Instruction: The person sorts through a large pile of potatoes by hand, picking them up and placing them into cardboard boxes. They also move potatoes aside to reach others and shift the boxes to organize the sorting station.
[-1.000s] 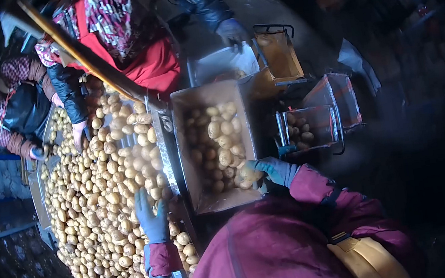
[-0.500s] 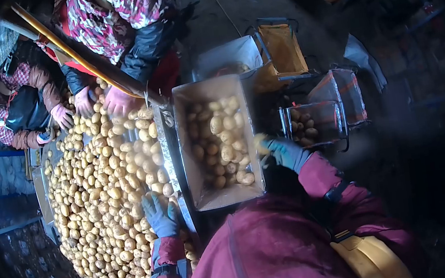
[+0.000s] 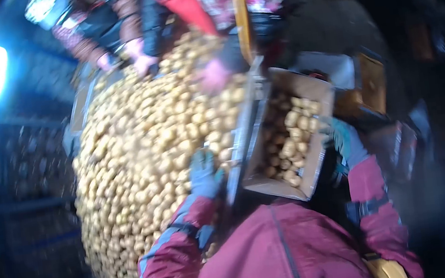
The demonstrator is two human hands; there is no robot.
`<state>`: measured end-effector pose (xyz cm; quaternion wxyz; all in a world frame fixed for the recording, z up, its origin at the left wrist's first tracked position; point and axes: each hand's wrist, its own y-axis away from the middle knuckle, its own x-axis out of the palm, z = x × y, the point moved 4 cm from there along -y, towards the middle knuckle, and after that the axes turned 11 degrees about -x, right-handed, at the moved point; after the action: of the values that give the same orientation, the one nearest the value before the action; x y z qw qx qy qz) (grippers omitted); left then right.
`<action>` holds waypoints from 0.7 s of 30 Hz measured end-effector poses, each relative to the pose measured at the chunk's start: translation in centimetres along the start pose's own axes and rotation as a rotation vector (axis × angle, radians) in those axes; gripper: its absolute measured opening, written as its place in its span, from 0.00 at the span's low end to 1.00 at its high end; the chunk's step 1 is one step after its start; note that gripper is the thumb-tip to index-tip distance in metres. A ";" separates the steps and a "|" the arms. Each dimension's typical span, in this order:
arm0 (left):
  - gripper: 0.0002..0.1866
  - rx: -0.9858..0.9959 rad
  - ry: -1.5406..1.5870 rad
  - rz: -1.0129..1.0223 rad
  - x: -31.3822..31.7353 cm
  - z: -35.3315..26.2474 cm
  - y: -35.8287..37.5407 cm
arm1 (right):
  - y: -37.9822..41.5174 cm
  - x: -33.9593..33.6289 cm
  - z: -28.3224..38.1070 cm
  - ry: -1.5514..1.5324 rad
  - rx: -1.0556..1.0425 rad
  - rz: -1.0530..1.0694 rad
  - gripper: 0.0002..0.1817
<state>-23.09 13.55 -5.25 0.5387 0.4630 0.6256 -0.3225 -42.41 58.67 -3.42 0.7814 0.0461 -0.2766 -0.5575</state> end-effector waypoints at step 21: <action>0.30 -0.346 0.530 -0.305 -12.6 12.3 -5.7 | -15.5 29.3 -7.3 1.564 -1.018 0.337 0.29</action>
<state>-23.84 -2.55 3.90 0.3736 0.3336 0.8512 -0.1569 -45.40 24.88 -4.28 0.7418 0.0199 0.5985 -0.3020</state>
